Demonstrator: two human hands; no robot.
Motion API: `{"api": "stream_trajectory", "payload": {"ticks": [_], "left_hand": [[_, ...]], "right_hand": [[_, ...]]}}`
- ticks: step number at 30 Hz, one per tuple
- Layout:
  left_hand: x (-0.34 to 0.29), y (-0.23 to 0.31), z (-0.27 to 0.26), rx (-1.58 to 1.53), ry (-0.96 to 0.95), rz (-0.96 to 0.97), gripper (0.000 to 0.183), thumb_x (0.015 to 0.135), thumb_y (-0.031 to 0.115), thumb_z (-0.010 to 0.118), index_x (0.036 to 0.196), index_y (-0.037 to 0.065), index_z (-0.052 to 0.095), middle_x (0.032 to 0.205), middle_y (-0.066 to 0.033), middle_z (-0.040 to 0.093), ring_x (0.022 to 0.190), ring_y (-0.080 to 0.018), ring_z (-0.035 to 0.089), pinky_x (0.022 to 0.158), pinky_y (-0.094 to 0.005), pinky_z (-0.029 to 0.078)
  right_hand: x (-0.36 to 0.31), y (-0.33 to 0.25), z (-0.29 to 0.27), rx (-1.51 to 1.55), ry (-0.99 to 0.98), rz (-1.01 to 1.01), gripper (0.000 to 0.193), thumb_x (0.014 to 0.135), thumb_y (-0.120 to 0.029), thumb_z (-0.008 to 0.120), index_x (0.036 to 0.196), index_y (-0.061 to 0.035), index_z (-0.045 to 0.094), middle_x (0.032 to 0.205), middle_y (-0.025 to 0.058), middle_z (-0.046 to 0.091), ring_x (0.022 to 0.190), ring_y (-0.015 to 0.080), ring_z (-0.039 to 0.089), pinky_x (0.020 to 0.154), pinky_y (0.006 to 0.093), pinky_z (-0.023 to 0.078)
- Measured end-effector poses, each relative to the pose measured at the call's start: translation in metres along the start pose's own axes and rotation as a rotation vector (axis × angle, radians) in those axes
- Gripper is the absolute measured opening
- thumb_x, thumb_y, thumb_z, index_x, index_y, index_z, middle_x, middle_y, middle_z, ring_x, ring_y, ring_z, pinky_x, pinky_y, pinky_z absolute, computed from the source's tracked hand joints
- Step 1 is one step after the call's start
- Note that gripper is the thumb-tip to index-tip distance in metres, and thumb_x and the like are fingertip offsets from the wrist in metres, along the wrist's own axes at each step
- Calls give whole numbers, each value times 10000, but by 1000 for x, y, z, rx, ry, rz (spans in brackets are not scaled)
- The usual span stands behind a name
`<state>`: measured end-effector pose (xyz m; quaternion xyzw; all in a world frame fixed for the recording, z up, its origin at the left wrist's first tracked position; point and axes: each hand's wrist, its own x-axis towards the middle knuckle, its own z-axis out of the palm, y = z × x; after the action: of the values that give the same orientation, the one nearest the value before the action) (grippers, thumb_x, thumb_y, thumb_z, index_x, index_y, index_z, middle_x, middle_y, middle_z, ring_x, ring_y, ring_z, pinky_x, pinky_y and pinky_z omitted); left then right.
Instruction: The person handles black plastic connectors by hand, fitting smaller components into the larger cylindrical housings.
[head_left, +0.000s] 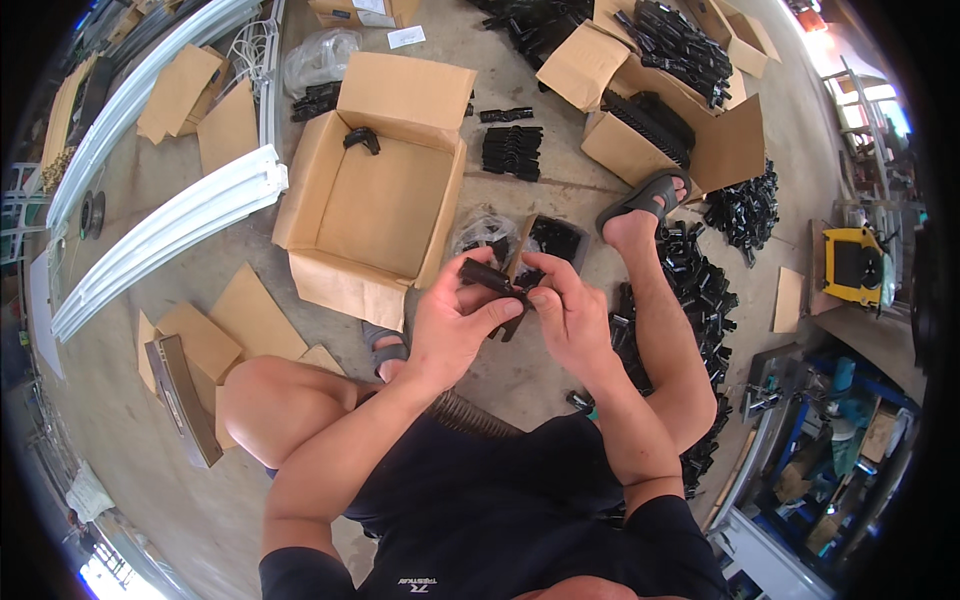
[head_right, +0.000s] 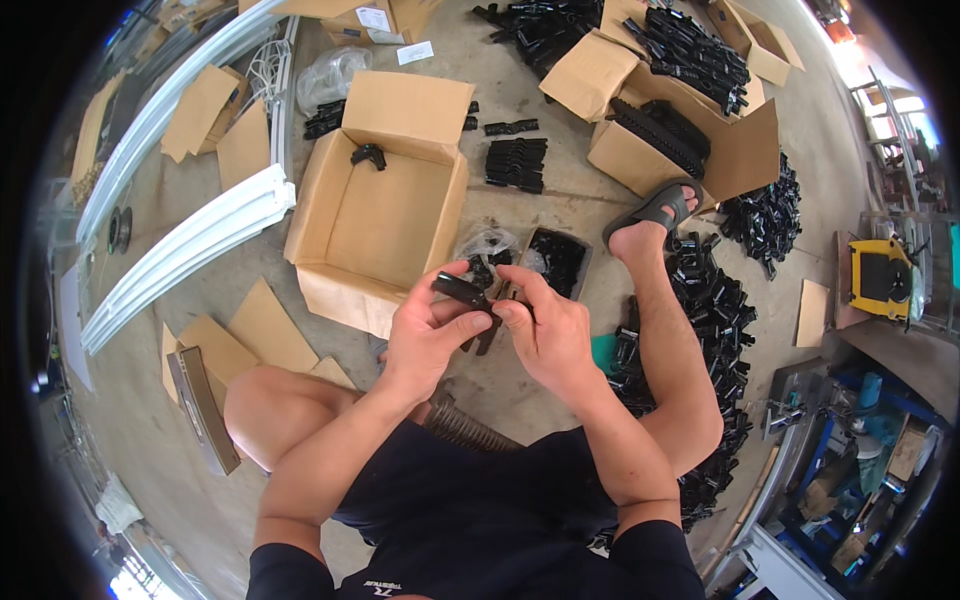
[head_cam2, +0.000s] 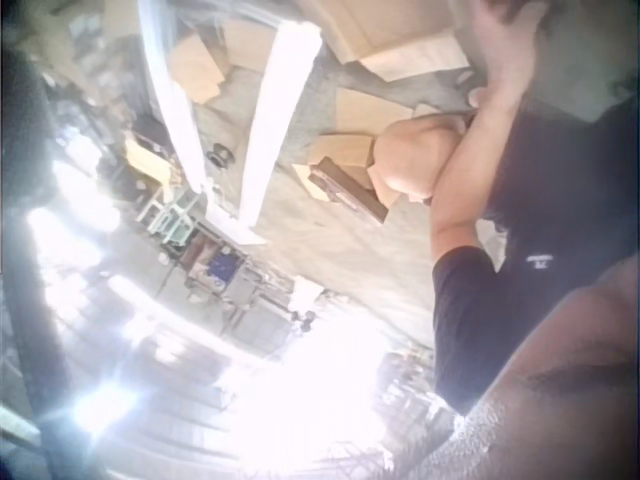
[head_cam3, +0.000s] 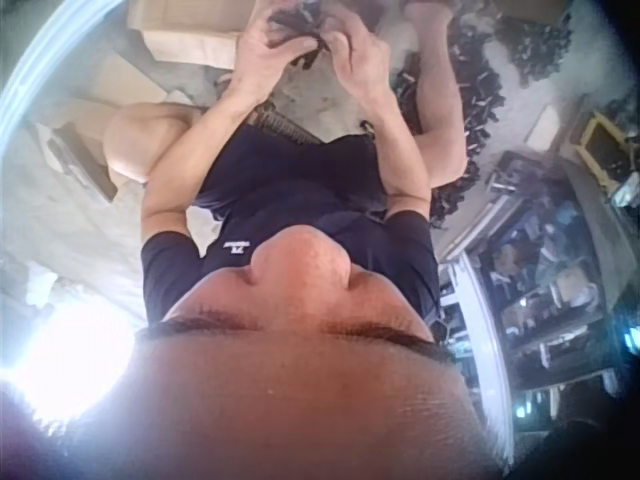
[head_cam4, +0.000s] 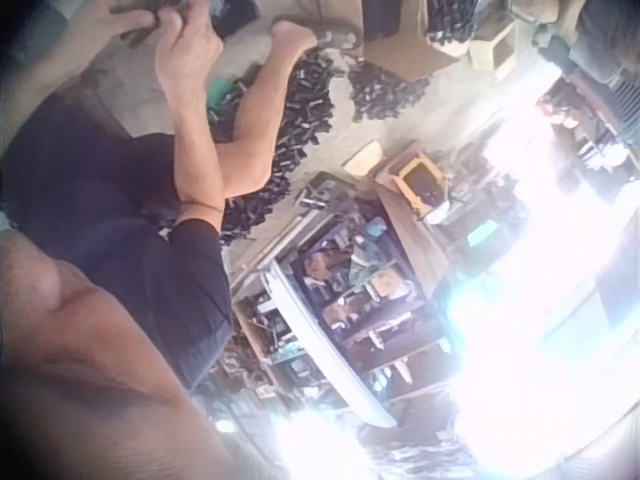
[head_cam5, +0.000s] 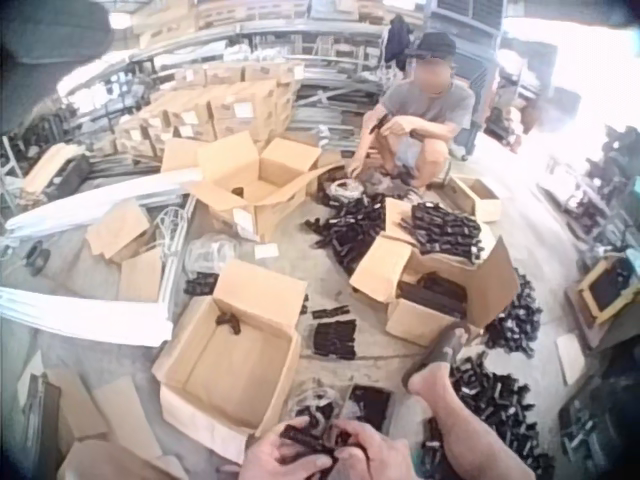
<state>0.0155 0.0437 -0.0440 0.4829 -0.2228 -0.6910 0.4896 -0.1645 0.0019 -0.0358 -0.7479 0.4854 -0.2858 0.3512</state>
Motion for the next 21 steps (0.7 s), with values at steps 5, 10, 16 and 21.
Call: {"api": "stream_trajectory", "payload": {"ticks": [5,10,16,21], "left_hand": [[7,-1,-3,52,-33,120,803,904,28,767,1555,30,298,1116,-116,732,1017,-130,684,902,-276,532],[5,4,-15,116,15,40,839,920,43,755,1584,31,243,1133,-122,729,1027,-132,678,922,-274,522],[16,3,-13,-201,61,3,698,947,-21,687,1547,-3,331,1203,-152,699,1125,-161,654,1012,-302,497],[16,-11,-15,-262,17,-88,485,970,-10,657,1433,1,513,1225,-129,679,1134,-174,635,996,-330,509]], "right_hand": [[6,0,10,-53,26,29,344,985,-264,673,1241,-42,614,860,130,741,793,321,746,646,374,561],[20,21,10,696,-227,204,419,1090,-381,496,1301,-34,599,920,51,689,905,157,674,759,279,518],[114,157,34,-267,45,153,205,904,-230,718,974,-37,712,954,126,705,928,313,660,806,428,532],[153,249,78,-659,-27,56,194,806,-202,795,902,-78,680,993,111,659,1040,317,627,856,444,543]]}}
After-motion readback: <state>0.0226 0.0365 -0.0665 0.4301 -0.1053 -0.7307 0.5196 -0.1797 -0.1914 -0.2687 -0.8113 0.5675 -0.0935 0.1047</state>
